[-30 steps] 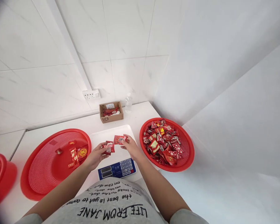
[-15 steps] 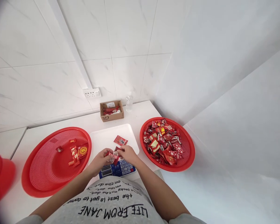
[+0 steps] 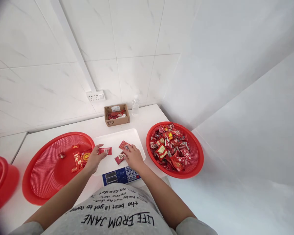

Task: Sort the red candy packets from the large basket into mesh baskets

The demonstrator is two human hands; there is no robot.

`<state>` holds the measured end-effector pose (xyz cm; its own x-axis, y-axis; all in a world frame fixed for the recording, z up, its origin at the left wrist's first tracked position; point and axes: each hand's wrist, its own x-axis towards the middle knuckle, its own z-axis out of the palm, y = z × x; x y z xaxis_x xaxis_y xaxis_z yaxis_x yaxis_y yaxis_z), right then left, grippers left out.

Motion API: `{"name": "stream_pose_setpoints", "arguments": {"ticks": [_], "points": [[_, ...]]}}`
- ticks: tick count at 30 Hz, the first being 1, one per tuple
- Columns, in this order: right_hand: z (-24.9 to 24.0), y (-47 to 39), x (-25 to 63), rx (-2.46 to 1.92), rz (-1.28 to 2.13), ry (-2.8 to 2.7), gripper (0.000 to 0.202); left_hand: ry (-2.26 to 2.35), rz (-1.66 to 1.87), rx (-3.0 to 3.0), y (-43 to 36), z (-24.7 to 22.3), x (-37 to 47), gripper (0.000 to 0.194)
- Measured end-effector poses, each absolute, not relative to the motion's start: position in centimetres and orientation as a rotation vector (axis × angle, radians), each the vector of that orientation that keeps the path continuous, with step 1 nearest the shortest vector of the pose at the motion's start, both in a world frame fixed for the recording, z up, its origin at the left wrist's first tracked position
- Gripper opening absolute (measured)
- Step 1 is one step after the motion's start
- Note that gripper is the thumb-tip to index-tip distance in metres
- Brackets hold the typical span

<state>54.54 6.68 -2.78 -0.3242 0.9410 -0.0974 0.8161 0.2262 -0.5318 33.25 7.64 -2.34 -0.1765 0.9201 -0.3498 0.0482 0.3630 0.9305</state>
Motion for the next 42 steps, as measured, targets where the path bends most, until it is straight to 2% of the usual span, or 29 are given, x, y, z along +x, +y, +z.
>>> {"name": "stream_pose_setpoints", "arguments": {"ticks": [10, 15, 17, 22, 25, 29, 33, 38, 42], "points": [[-4.0, 7.4, 54.3, -1.734, 0.667, -2.328, 0.037, 1.818, 0.710, 1.818, 9.9, -3.4, 35.2, 0.031], [-4.4, 8.1, 54.6, -1.770, 0.536, -2.211, 0.043, 1.645, 0.338, 2.357, 8.3, -4.8, 36.0, 0.057], [-4.8, 8.5, 54.5, -1.779, 0.510, -2.199, 0.041, 1.612, 0.232, 2.419, 7.9, -5.6, 36.3, 0.061], [-5.2, 8.9, 54.9, -1.679, 0.468, -2.152, 0.032, 1.562, 0.187, 2.526, 8.4, -6.6, 36.2, 0.052], [-5.2, 8.5, 56.1, -1.629, 0.506, -2.028, 0.034, 1.536, 0.172, 2.548, 9.1, -6.6, 36.1, 0.051], [-5.0, 7.0, 59.4, -1.579, 0.524, -1.776, 0.040, 1.534, 0.149, 2.536, 9.3, -6.3, 36.1, 0.049], [-4.2, 5.0, 64.3, -1.573, 0.476, -1.618, 0.033, 1.519, 0.176, 2.533, 9.4, -6.2, 36.1, 0.049], [-4.3, 4.4, 70.0, -1.865, 0.398, -1.457, 0.022, 1.513, 0.179, 2.565, 9.5, -6.4, 36.1, 0.050], [-5.6, 6.3, 71.9, -2.109, 0.362, -1.344, 0.034, 1.514, 0.177, 2.571, 9.5, -6.5, 36.1, 0.050]]}}
